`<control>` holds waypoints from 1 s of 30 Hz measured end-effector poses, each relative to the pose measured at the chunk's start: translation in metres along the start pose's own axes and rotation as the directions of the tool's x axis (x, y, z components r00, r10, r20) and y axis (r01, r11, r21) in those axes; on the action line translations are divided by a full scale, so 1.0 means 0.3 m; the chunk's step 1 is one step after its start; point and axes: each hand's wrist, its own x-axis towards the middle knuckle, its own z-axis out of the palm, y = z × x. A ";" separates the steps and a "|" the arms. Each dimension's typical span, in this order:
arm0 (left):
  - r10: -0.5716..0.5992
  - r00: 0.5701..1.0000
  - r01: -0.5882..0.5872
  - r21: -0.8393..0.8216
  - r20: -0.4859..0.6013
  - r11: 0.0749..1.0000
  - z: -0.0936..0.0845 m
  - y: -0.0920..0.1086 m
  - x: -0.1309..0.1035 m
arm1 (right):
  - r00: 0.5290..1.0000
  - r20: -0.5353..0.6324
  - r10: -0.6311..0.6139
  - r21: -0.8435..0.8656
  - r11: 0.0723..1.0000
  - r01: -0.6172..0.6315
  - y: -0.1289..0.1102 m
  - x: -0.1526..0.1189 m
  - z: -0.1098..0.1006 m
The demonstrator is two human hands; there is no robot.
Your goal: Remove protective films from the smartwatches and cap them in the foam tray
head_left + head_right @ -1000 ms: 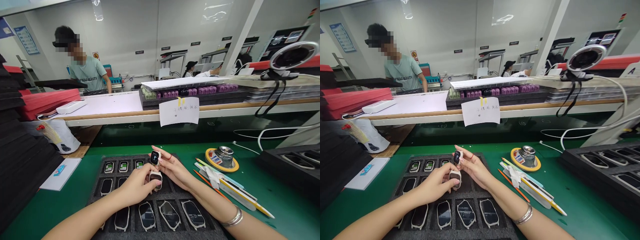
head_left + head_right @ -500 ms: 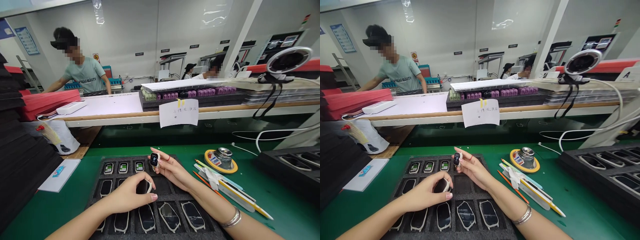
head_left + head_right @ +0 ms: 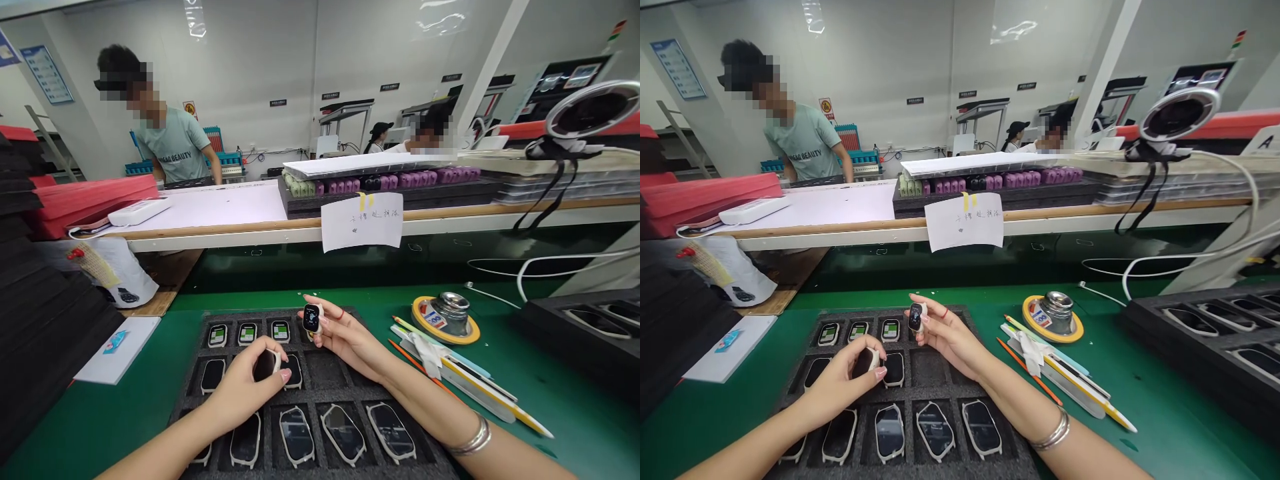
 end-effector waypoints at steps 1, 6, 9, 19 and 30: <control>0.004 1.000 -0.004 0.012 0.000 1.000 0.001 0.003 -0.002 | 1.000 -0.001 0.005 0.005 1.000 -0.005 0.000 -0.001 0.002; 0.028 0.999 -0.026 0.092 -0.018 0.995 0.001 0.013 -0.009 | 1.000 -0.011 -0.003 -0.124 0.992 0.001 0.016 -0.011 0.014; 0.047 0.995 -0.040 0.077 -0.089 0.996 -0.002 0.013 -0.005 | 0.999 0.005 -0.033 -0.237 0.971 0.034 0.033 -0.014 0.011; 0.058 0.979 -0.055 0.021 -0.197 0.998 -0.016 -0.002 0.018 | 0.996 0.077 -0.041 -0.328 0.943 0.064 0.033 -0.008 0.007; 0.082 0.983 -0.072 0.065 -0.163 0.995 -0.013 0.006 0.014 | 0.996 0.074 -0.049 -0.360 0.930 0.072 0.030 -0.008 0.014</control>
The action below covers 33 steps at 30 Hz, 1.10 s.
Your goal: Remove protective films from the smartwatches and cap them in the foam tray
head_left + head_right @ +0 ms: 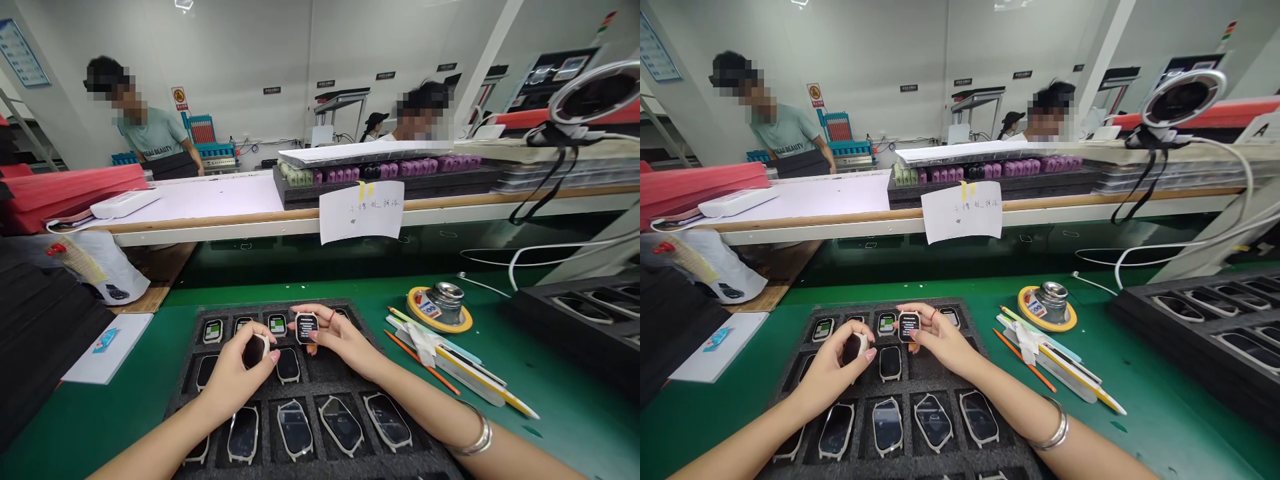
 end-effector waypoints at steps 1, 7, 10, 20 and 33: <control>-0.001 1.000 0.001 0.007 0.007 1.000 0.000 0.000 0.000 | 1.000 -0.001 0.000 -0.002 1.000 0.000 -0.002 0.000 0.001; 0.012 1.000 -0.013 0.031 0.014 0.999 -0.001 0.006 -0.002 | 1.000 -0.011 0.000 -0.013 1.000 0.000 -0.002 0.000 0.005; 0.024 1.000 -0.024 0.041 0.006 0.999 -0.003 0.009 -0.002 | 1.000 -0.013 0.004 -0.017 1.000 -0.004 -0.002 0.000 0.005; 0.041 0.999 -0.040 0.036 -0.028 0.999 -0.016 -0.012 0.012 | 0.999 -0.035 0.007 -0.368 0.930 -0.019 -0.038 -0.111 -0.047; 0.050 0.997 -0.052 -0.028 -0.059 0.998 -0.006 -0.016 0.021 | 0.994 0.039 -0.098 -0.866 0.492 0.083 -0.198 -0.174 -0.094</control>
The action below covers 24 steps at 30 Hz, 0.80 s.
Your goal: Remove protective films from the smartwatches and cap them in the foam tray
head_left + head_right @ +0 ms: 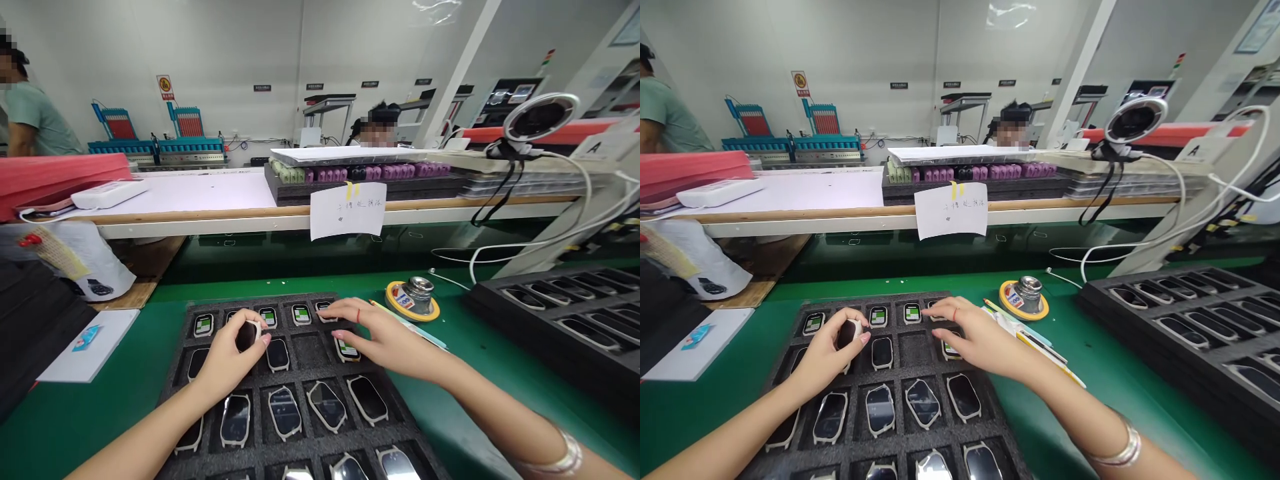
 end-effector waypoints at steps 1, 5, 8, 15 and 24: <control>0.000 1.000 0.000 -0.002 -0.018 1.000 -0.002 -0.004 0.001 | 1.000 0.017 -0.018 -0.023 1.000 0.018 -0.027 0.023 0.025; -0.037 0.995 0.035 -0.022 -0.094 0.999 -0.011 -0.027 0.007 | 0.981 0.195 -0.023 -0.163 0.985 0.056 -0.127 0.110 0.155; -0.061 0.991 0.057 -0.037 -0.119 0.998 -0.015 -0.040 0.015 | 0.981 0.193 -0.008 -0.157 0.987 0.039 -0.157 0.147 0.221; -0.060 0.990 0.052 -0.065 -0.126 0.997 -0.008 -0.042 0.016 | 0.985 0.168 0.033 0.173 0.983 -0.063 -0.119 0.174 0.210; -0.007 0.997 0.004 -0.048 -0.070 0.999 -0.005 -0.022 -0.003 | 0.976 0.103 0.191 0.755 0.624 -0.202 -0.091 0.190 0.273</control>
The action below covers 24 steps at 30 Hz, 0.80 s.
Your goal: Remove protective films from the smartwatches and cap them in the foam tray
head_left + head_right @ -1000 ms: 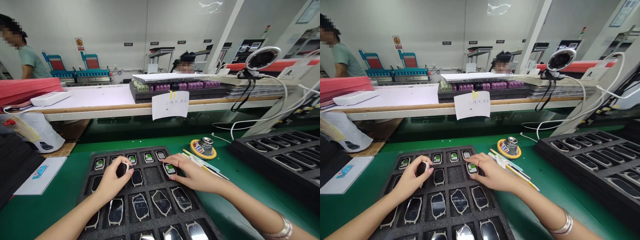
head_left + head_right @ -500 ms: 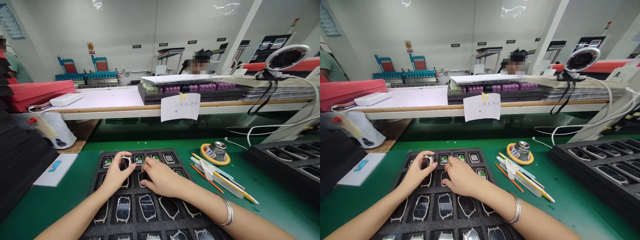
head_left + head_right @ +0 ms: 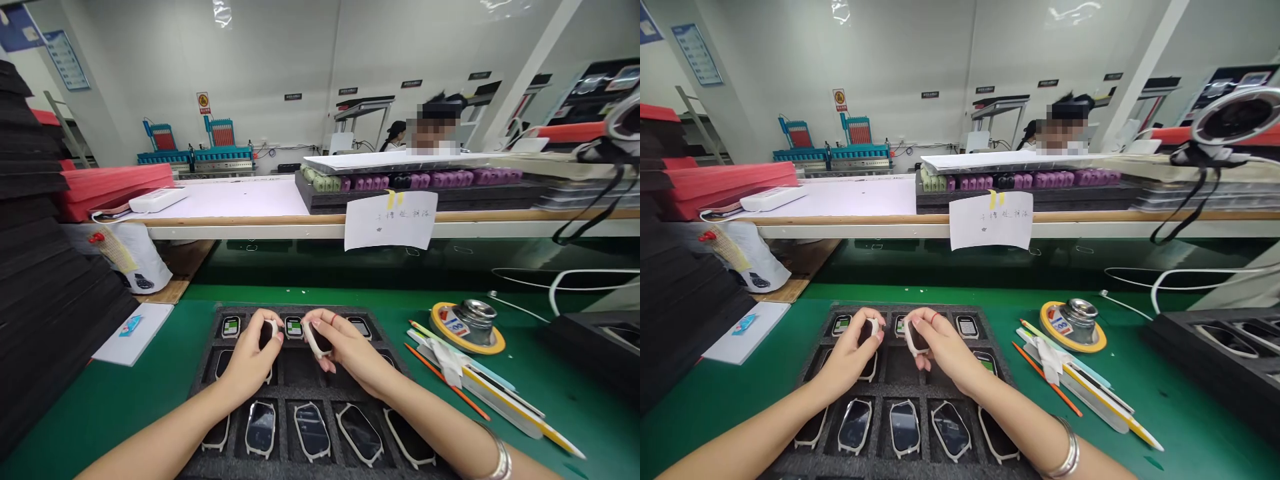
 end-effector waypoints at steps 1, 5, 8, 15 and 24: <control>0.007 1.000 -0.007 0.007 0.002 1.000 0.002 0.001 -0.001 | 1.000 0.009 0.020 0.055 0.998 -0.021 0.005 -0.003 0.000; 0.028 1.000 -0.028 0.030 0.004 0.999 0.006 0.006 -0.001 | 0.982 0.112 0.153 0.391 0.902 -0.185 0.004 -0.015 -0.015; 0.028 1.000 -0.029 0.039 0.011 0.999 0.006 0.012 -0.004 | 0.956 0.153 0.249 0.514 0.807 -0.292 0.000 -0.017 -0.026; 0.027 0.999 -0.027 0.038 0.017 0.999 0.004 0.019 -0.011 | 0.976 0.131 0.176 0.465 0.858 -0.217 0.006 -0.017 -0.030; 0.057 0.998 -0.058 0.009 0.038 0.998 0.008 0.027 -0.017 | 0.959 0.279 0.043 0.547 0.814 -0.196 -0.007 -0.027 -0.040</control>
